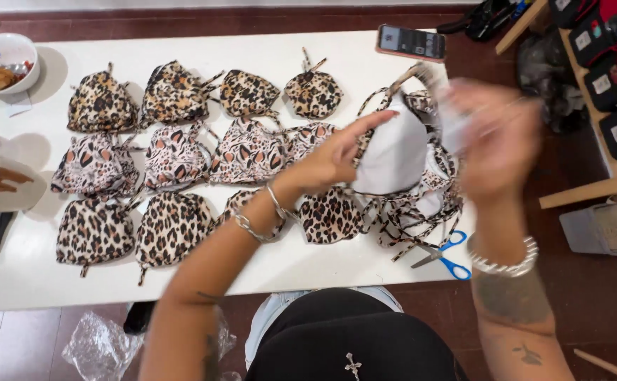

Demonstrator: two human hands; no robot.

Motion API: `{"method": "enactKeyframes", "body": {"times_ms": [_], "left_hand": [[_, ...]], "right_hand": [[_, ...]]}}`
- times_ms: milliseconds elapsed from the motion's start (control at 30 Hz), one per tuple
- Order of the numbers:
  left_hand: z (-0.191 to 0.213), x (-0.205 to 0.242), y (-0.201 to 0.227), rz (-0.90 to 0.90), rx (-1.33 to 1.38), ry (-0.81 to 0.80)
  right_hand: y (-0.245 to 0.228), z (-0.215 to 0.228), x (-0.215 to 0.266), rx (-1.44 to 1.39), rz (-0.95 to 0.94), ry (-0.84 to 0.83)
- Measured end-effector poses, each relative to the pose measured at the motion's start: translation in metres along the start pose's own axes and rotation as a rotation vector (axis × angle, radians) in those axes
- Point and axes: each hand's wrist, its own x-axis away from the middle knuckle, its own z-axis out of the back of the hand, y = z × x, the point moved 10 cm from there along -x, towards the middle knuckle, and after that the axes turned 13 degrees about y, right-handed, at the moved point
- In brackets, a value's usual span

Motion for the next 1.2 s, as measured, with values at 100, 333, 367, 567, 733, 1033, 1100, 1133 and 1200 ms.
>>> {"method": "enactKeyframes", "body": {"times_ms": [100, 333, 367, 567, 733, 1033, 1100, 1133, 1200], "left_hand": [[0.001, 0.000, -0.061, -0.070, 0.476, 0.261], [0.048, 0.046, -0.143, -0.123, 0.482, 0.869], [0.049, 0.052, -0.140, -0.125, 0.478, 0.883], [0.036, 0.088, -0.071, -0.197, 0.254, 1.046], [-0.001, 0.088, -0.098, -0.062, 0.133, 0.880], [0.048, 0.111, -0.131, -0.022, 0.539, 1.087], [0.048, 0.113, -0.128, -0.011, 0.553, 1.071], [0.048, 0.114, -0.127, -0.003, 0.564, 1.060], [0.045, 0.115, -0.127, 0.026, 0.619, 1.084]], "right_hand": [[-0.010, -0.060, 0.072, 0.098, 0.170, -0.150], [-0.032, -0.088, 0.142, 0.128, 0.129, -0.293], [-0.032, -0.088, 0.150, 0.115, 0.128, -0.297], [0.052, -0.050, 0.180, -0.045, -0.829, 0.182], [0.096, -0.057, 0.191, -0.472, -1.322, 0.216], [0.084, -0.044, 0.129, -0.481, -1.040, 0.273], [0.093, -0.046, 0.133, -0.466, -1.052, 0.212], [0.096, -0.050, 0.136, -0.456, -1.064, 0.147], [0.087, -0.055, 0.130, -0.441, -1.014, 0.134]]}}
